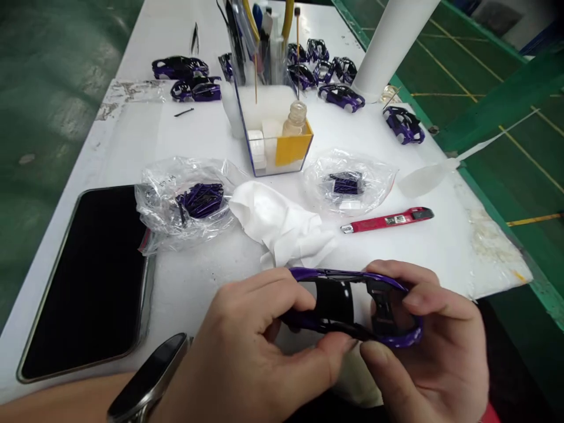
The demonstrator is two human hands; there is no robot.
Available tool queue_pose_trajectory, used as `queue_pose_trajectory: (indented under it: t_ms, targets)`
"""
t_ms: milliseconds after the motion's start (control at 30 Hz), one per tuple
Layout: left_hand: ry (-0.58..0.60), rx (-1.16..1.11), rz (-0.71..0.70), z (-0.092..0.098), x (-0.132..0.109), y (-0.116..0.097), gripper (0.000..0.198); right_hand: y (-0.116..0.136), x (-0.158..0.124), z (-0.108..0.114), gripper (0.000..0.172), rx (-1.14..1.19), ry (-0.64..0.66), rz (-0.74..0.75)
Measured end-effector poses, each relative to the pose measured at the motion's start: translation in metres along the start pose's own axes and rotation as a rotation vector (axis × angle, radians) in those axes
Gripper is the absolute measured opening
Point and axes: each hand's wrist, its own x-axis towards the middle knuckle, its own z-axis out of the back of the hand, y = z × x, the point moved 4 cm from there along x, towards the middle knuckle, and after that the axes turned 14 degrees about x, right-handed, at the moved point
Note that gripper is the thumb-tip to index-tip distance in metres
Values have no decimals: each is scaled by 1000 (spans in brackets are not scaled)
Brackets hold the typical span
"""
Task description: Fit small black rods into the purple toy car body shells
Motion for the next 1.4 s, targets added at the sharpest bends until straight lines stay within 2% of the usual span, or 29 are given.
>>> queue_pose_trajectory:
  t_ms: [133,300,533,867,1100,1200,1300,1333,1367,1400]
  targets:
    - [74,-99,81,0,0,0,11,2,0,-12,41,90,13,-65]
    - [110,-158,123,3,2,0,18,5,0,-18,37,165,18,-28]
    - [259,-324,272,-1,2,5,27,1,0,-18,36,226,56,-3]
    - [275,-364,327,-2,3,9,35,0,0,-28,20,338,-13,-56]
    - [283,-410,357,-3,1,12,38,-2,1,-30,19,356,-35,-71]
    - [313,-453,366,-5,1,13,39,1,-1,-24,23,223,35,-78]
    - [325,-429,384,-8,0,17,42,5,2,-8,48,-11,198,-4]
    - [323,-397,397,-10,0,19,43,7,6,6,55,-113,191,67]
    - [319,-356,407,-11,0,22,44,10,12,27,58,-228,125,158]
    - [307,-312,417,-13,0,24,45,14,21,54,57,-345,4,259]
